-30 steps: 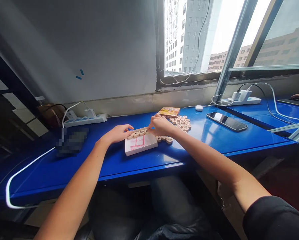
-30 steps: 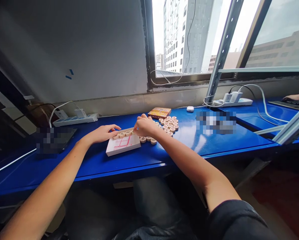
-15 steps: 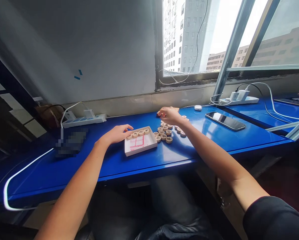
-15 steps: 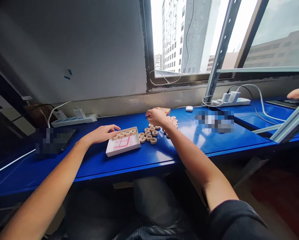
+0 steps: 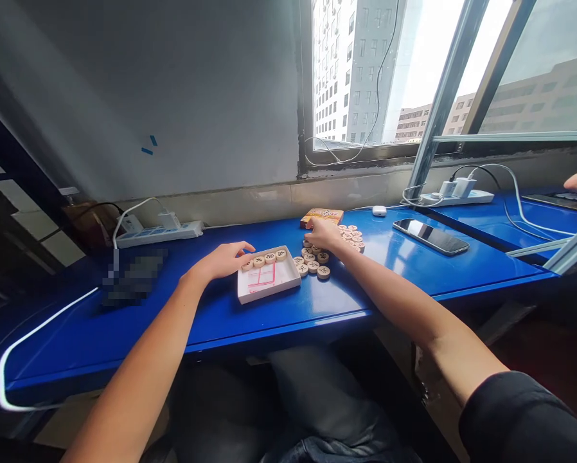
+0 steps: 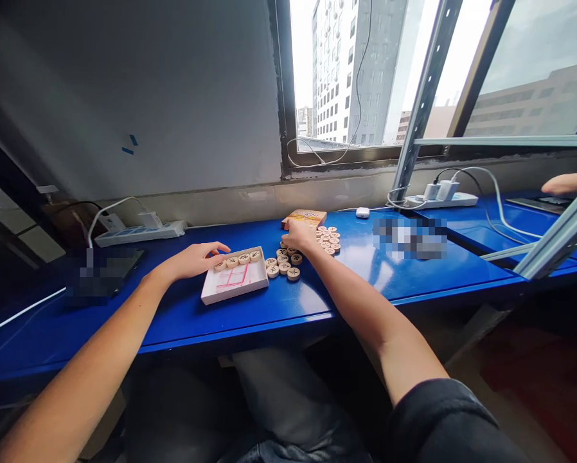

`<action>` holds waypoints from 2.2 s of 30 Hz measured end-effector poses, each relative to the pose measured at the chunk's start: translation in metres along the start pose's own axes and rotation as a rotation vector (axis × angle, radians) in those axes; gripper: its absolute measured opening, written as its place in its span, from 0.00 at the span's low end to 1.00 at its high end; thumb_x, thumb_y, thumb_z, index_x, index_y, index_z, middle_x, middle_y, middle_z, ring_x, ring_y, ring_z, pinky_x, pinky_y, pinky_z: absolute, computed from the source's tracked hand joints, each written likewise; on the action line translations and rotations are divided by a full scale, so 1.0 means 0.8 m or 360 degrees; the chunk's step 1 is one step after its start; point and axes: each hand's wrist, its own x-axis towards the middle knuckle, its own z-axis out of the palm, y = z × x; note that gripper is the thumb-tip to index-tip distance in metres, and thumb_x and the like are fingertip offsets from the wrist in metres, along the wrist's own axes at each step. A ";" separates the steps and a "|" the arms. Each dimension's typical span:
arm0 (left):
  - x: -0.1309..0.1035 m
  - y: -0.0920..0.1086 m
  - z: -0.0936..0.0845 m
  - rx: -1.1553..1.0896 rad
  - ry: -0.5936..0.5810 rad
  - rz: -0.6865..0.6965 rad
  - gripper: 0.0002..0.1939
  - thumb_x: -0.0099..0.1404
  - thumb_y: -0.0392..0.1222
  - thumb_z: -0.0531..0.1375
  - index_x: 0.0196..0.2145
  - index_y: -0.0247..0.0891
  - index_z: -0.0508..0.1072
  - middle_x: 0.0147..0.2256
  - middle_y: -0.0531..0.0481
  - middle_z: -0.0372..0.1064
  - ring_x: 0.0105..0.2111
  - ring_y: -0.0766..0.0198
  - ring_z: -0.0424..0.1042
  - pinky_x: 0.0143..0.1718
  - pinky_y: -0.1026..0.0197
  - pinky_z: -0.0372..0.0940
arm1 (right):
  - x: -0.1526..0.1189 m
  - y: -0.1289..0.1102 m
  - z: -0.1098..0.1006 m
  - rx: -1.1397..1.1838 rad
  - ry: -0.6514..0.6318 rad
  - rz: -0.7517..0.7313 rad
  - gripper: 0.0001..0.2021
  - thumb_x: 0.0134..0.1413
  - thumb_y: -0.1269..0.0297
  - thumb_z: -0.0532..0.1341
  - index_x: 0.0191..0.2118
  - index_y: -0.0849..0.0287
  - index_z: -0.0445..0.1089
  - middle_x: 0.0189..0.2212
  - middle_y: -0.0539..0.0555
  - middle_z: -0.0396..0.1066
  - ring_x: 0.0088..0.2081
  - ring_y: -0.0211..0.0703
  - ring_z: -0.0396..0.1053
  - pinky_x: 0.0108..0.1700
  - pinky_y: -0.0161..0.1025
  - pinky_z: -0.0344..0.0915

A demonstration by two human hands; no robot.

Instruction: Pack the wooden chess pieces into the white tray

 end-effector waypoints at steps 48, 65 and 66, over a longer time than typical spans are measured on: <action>-0.011 -0.004 -0.015 -0.0146 -0.0226 0.0108 0.31 0.57 0.64 0.56 0.53 0.44 0.66 0.49 0.49 0.68 0.49 0.55 0.67 0.48 0.60 0.62 | -0.013 -0.008 -0.022 0.0017 -0.0268 -0.0242 0.15 0.49 0.64 0.60 0.44 0.60 0.72 0.42 0.60 0.73 0.41 0.50 0.70 0.39 0.38 0.63; -0.006 -0.008 -0.010 -0.0188 -0.0209 0.0166 0.29 0.57 0.62 0.56 0.50 0.43 0.67 0.44 0.49 0.70 0.45 0.54 0.69 0.44 0.58 0.63 | -0.065 -0.091 -0.023 0.0325 -0.0092 -0.1165 0.07 0.55 0.67 0.59 0.34 0.58 0.75 0.36 0.56 0.68 0.44 0.44 0.60 0.46 0.39 0.58; -0.006 -0.008 -0.010 -0.0179 -0.0209 0.0156 0.29 0.57 0.62 0.56 0.50 0.43 0.67 0.44 0.49 0.70 0.45 0.54 0.69 0.44 0.59 0.63 | -0.066 -0.089 -0.025 0.0317 -0.0117 -0.1149 0.08 0.56 0.67 0.59 0.35 0.57 0.76 0.37 0.56 0.67 0.44 0.45 0.59 0.46 0.40 0.58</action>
